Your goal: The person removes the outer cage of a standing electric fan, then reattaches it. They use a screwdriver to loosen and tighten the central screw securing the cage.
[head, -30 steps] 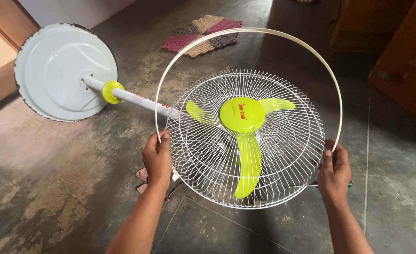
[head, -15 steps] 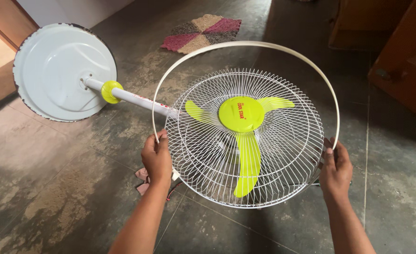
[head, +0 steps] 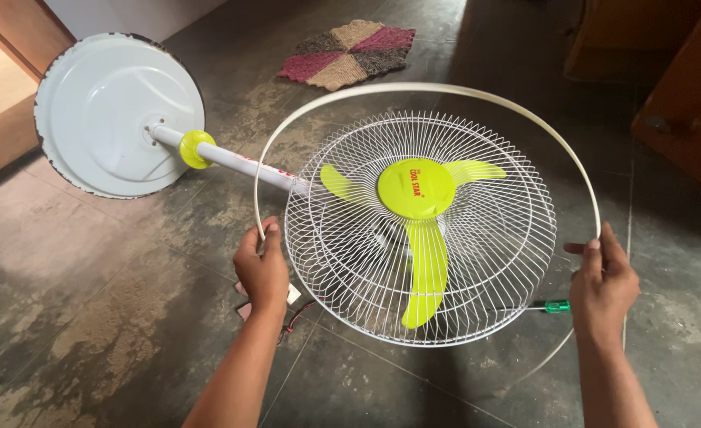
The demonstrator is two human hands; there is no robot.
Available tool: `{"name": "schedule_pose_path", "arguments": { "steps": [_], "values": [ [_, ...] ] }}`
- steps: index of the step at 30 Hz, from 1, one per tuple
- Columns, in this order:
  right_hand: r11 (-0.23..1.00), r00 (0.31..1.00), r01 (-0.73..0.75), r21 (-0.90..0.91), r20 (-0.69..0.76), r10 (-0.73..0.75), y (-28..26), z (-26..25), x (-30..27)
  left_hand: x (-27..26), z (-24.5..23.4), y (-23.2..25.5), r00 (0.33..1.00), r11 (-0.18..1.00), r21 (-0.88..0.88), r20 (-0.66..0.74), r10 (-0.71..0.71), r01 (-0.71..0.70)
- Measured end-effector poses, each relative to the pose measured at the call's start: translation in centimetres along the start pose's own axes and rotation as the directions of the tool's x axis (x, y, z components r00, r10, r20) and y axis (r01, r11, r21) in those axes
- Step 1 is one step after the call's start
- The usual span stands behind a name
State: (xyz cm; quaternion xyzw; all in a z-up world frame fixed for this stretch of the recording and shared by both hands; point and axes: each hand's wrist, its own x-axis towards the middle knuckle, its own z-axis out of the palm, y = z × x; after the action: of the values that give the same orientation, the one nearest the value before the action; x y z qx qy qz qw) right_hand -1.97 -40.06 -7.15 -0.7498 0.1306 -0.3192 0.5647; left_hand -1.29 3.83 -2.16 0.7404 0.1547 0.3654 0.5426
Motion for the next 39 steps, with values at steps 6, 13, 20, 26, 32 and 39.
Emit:
{"name": "schedule_pose_path", "arguments": {
  "steps": [6, 13, 20, 26, 32, 39],
  "values": [
    [0.82, 0.912, -0.409, 0.402, 0.145, 0.384, 0.0, -0.9, 1.6, -0.5, -0.7, 0.5, 1.0, 1.0, 0.017, 0.009, -0.024, 0.024],
    [0.593, 0.839, -0.52, 0.615, 0.238, 0.489, -1.7, -1.7, 1.6, -1.5, -1.1, 1.2, 0.994, 0.994, 0.001, 0.022, 0.108, -0.109],
    [0.505, 0.901, -0.37, 0.78, 0.169, 0.4, -3.4, 0.0, 0.7, -3.3, -0.8, 4.9, 0.969, 0.965, -0.226, 0.235, -0.081, 0.135],
    [0.409, 0.927, -0.33, 0.851, 0.209, 0.312, -5.5, 3.7, -1.0, -5.4, -0.8, 8.6, 0.825, 0.942, -0.191, 0.55, -0.13, 0.275],
    [0.325, 0.918, -0.39, 0.862, 0.334, 0.216, -8.0, 6.1, -4.2, -7.2, -0.7, 9.6, 0.758, 0.947, -0.177, 0.645, -0.094, 0.268],
    [0.23, 0.922, -0.385, 0.894, 0.361, 0.14, -12.2, 8.8, -6.1, -8.4, -0.8, 10.0, 0.641, 0.942, -0.169, 0.765, -0.06, 0.29]
  ]
}}
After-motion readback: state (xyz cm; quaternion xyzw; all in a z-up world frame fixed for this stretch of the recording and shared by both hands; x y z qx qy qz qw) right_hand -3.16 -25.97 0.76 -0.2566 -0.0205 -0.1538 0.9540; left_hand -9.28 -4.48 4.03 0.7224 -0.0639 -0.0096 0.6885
